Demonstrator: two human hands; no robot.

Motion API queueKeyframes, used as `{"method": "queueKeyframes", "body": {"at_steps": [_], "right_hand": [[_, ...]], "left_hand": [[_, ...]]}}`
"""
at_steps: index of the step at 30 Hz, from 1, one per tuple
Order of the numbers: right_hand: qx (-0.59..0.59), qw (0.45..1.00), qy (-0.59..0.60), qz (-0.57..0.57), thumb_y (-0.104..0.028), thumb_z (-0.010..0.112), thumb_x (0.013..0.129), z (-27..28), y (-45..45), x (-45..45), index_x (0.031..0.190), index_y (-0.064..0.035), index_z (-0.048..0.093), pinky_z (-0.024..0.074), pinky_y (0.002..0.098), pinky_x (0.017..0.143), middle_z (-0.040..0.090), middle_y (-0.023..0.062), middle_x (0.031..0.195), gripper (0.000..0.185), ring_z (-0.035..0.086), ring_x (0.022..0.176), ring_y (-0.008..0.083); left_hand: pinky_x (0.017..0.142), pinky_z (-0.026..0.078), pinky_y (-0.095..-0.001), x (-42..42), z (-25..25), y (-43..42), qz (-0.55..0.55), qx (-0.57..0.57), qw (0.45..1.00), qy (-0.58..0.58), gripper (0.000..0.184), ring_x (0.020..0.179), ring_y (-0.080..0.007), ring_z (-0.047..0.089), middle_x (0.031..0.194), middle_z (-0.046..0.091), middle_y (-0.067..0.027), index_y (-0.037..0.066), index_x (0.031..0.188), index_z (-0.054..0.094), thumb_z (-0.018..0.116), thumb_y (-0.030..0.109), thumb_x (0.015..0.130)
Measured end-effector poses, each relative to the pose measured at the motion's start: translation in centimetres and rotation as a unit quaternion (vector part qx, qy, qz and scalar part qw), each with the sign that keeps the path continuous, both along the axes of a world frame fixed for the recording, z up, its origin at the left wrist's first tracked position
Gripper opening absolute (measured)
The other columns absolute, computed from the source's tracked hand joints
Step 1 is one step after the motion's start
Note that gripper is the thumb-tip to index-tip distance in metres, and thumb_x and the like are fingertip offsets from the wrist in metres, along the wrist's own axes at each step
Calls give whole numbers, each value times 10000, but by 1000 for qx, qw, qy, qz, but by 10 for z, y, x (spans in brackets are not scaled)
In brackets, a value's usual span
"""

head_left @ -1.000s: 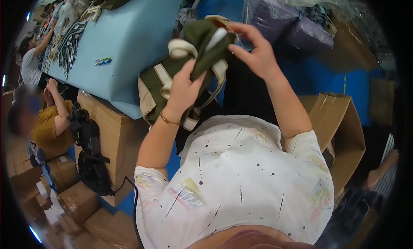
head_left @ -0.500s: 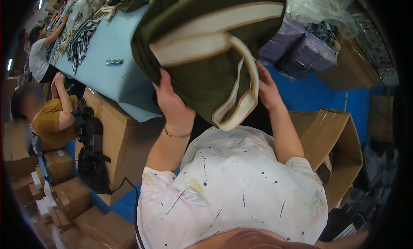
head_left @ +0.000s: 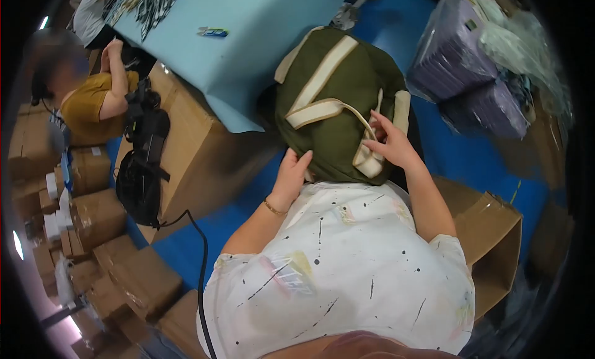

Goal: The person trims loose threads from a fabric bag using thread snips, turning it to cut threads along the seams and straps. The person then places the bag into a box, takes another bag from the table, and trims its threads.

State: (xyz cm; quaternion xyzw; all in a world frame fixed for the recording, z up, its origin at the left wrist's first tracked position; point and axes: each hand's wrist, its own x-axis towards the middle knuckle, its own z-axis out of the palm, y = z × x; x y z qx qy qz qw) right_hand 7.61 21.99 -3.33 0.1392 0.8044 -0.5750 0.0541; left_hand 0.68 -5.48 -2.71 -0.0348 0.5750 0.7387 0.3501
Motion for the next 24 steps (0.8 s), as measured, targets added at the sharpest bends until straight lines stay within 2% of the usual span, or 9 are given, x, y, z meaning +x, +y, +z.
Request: {"method": "queueKeyframes", "body": {"at_steps": [4, 6, 11, 12, 14, 16, 18, 21, 24], "right_hand": [[-95, 986, 74, -119, -99, 641, 875, -13, 22, -17, 1182, -19, 625, 474, 262, 766, 643, 15, 931, 318, 566, 826, 96], [-83, 959, 188, -198, -82, 608, 909, 33, 43, -32, 1159, -18, 637, 453, 235, 743, 624, -25, 882, 261, 540, 811, 68], [-51, 962, 211, -167, -66, 596, 911, 125, 56, -28, 1101, -13, 655, 370, 184, 646, 559, -56, 826, 206, 455, 745, 23], [-41, 970, 206, -119, -64, 604, 896, 130, 55, -22, 1097, -12, 656, 375, 195, 632, 561, -48, 813, 213, 463, 723, 35], [-24, 980, 196, -16, -60, 621, 866, 140, 52, -6, 1088, -12, 657, 384, 215, 605, 565, -33, 786, 229, 480, 680, 58], [92, 917, 322, 218, -68, 675, 780, 156, 51, -2, 1071, -26, 661, 390, 257, 530, 561, 27, 732, 294, 499, 581, 141], [118, 918, 258, 277, -85, 717, 705, 175, 25, 10, 1058, -54, 667, 406, 299, 478, 544, 78, 707, 358, 518, 543, 226], [104, 887, 271, 359, -79, 720, 696, 180, -3, 14, 1047, -79, 667, 424, 322, 459, 532, 57, 689, 355, 538, 539, 230], [86, 873, 268, 397, -88, 714, 705, 187, -26, 18, 1055, -85, 660, 453, 333, 477, 537, 42, 689, 355, 569, 566, 221]], "left_hand": [[914, 481, -309, 3, 24, 25, -48, 50, 997, -30, 266, 1043, -158, 592, 1164, 616, -69, 15, 1208, 540, 538, 81, 950], [882, 503, -298, -1, 38, 35, -128, 41, 988, -80, 259, 1009, -149, 611, 1144, 632, -65, 7, 1192, 560, 554, 81, 944], [833, 509, -300, 15, 55, 59, -289, 131, 948, -25, 280, 848, -184, 626, 1003, 658, -90, 10, 1163, 601, 588, 173, 935], [832, 503, -302, 10, 56, 55, -370, 71, 917, 132, 293, 850, -215, 625, 1012, 651, -107, 24, 1164, 606, 603, 184, 919], [829, 491, -304, -10, 64, 26, -480, -61, 762, 429, 320, 855, -276, 623, 1032, 637, -140, 51, 1165, 616, 633, 205, 886], [811, 488, -328, -25, 76, -6, -446, -223, 726, 473, 390, 888, -335, 597, 1045, 617, -165, 89, 1175, 617, 669, 272, 834], [822, 490, -350, -41, 117, -17, -397, -362, 734, 416, 423, 967, -328, 584, 1056, 616, -154, 95, 1181, 614, 706, 225, 789], [919, 473, -363, -53, 136, 4, -161, -266, 744, 591, 530, 1103, -321, 553, 1156, 586, -137, 100, 1187, 609, 772, 105, 683], [962, 452, -372, -76, 118, 33, -231, -179, 654, 698, 522, 1149, -324, 532, 1236, 547, -130, 91, 1173, 617, 777, 108, 676]]}}
